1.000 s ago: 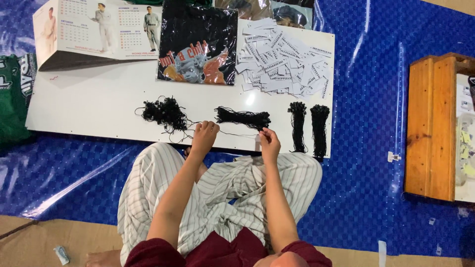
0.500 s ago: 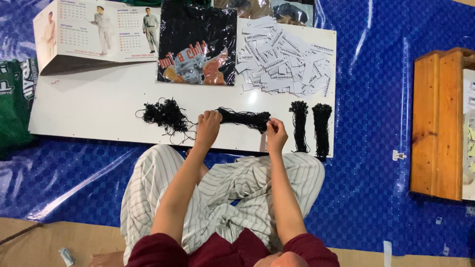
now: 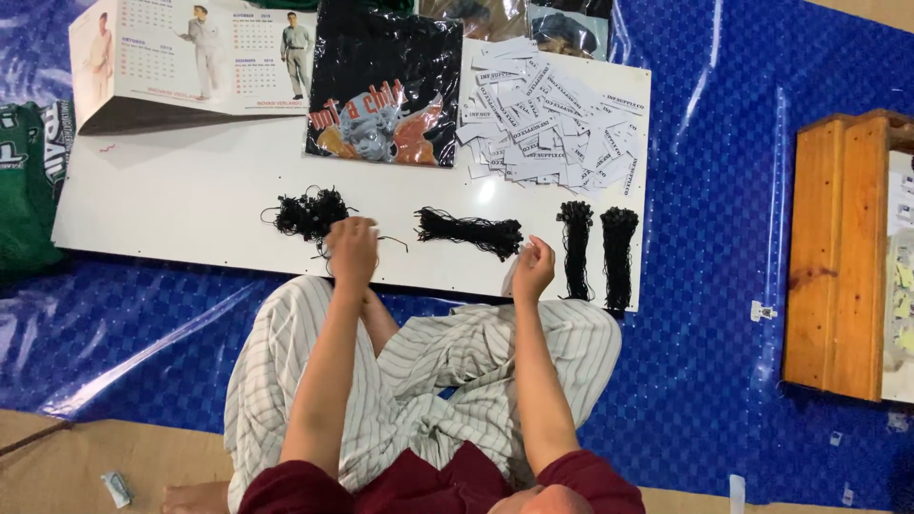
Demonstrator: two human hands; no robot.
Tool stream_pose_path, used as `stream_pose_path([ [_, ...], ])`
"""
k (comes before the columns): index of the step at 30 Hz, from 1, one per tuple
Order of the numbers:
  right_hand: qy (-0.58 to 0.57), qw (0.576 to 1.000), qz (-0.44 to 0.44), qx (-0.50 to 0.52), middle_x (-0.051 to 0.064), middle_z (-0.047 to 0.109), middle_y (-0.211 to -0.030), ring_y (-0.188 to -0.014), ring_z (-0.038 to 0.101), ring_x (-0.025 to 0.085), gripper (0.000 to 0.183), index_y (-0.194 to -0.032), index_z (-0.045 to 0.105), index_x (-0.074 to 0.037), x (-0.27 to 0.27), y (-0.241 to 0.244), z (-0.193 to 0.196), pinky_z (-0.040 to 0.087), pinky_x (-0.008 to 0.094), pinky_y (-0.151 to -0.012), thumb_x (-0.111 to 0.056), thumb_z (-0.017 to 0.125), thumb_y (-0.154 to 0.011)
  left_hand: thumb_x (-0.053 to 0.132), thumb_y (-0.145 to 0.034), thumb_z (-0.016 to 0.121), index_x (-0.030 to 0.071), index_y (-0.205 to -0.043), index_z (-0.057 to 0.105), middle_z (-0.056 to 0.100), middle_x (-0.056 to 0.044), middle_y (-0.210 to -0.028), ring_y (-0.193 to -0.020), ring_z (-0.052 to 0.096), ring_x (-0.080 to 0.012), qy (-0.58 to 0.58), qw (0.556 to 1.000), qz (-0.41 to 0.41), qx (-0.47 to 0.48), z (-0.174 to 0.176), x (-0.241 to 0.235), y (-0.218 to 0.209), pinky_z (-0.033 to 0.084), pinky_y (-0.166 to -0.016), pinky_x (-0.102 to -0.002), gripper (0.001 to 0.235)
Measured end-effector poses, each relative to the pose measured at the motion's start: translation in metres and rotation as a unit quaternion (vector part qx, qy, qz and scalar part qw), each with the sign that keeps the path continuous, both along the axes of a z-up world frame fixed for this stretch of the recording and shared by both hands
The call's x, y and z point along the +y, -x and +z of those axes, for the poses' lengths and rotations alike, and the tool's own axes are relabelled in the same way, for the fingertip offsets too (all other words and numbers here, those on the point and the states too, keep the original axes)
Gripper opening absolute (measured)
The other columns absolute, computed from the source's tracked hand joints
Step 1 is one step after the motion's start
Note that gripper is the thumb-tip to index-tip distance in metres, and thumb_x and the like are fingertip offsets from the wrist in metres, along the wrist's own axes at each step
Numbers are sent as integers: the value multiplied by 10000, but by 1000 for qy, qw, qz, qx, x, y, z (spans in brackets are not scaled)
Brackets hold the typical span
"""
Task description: The person sorts and untangles black elastic bands from a pile into organized groups on a board.
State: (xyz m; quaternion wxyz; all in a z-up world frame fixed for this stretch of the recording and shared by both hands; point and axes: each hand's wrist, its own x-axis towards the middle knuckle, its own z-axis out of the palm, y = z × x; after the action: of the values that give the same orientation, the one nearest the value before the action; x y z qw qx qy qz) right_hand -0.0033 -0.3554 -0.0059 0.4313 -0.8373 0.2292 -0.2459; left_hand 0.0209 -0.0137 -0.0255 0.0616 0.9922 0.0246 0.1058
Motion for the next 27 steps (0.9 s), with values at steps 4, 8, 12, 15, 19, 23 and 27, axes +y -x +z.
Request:
stream_pose_path([
  [4,-15,1000,4,-2,56,647,-1028,-992,674,247,159,-1105,714,-146,4,-1,-5,575,319,-856,-103,641,-971,382,-1011,673,296,-1085,681,593,-2,-1170,-1149,507,-242,-6,998,65,16,-14,39,15,408,-877,-347,114],
  [8,-24,1000,11,4,80,648,-1050,-1000,675,260,164,-1102,716,-128,6,-1,-8,587,321,-855,-90,633,-966,375,-888,758,303,-991,686,478,27,-1225,-1224,412,-294,25,997,69,2,-6,43,32,374,-966,-404,145],
  [12,-22,1000,9,4,82,651,-1052,-992,679,263,174,-1096,719,-124,5,1,-9,589,323,-853,-82,638,-949,382,-864,779,359,-959,709,439,67,-1279,-1266,371,-284,35,997,57,36,-12,39,30,341,-999,-399,120],
  [15,-20,1000,15,6,68,651,-1062,-1008,680,250,179,-1106,714,-136,-2,1,-22,586,323,-855,-89,632,-954,417,-874,765,361,-959,731,451,81,-1279,-1280,366,-276,34,996,59,66,-14,37,26,335,-1018,-406,107],
  [19,-20,1000,18,1,74,653,-1070,-1017,678,260,189,-1117,709,-132,-1,1,-25,583,324,-861,-76,625,-957,400,-887,745,361,-972,719,466,71,-1251,-1259,386,-268,28,997,50,54,-22,35,26,342,-1021,-402,97],
  [23,-23,1000,17,-6,55,650,-1056,-989,676,240,220,-1113,706,-136,1,3,-16,583,321,-846,-54,597,-940,400,-1005,665,284,-1089,683,577,19,-1109,-1175,492,-278,139,990,25,-23,-10,28,25,381,-960,-432,144],
  [27,4,999,20,-36,35,658,-1017,-935,683,223,278,-1087,711,-149,3,6,-20,589,311,-804,-15,582,-880,377,-1033,650,293,-1094,660,697,64,-934,-1033,575,-180,182,974,-43,-128,-25,17,22,402,-865,-351,104],
])
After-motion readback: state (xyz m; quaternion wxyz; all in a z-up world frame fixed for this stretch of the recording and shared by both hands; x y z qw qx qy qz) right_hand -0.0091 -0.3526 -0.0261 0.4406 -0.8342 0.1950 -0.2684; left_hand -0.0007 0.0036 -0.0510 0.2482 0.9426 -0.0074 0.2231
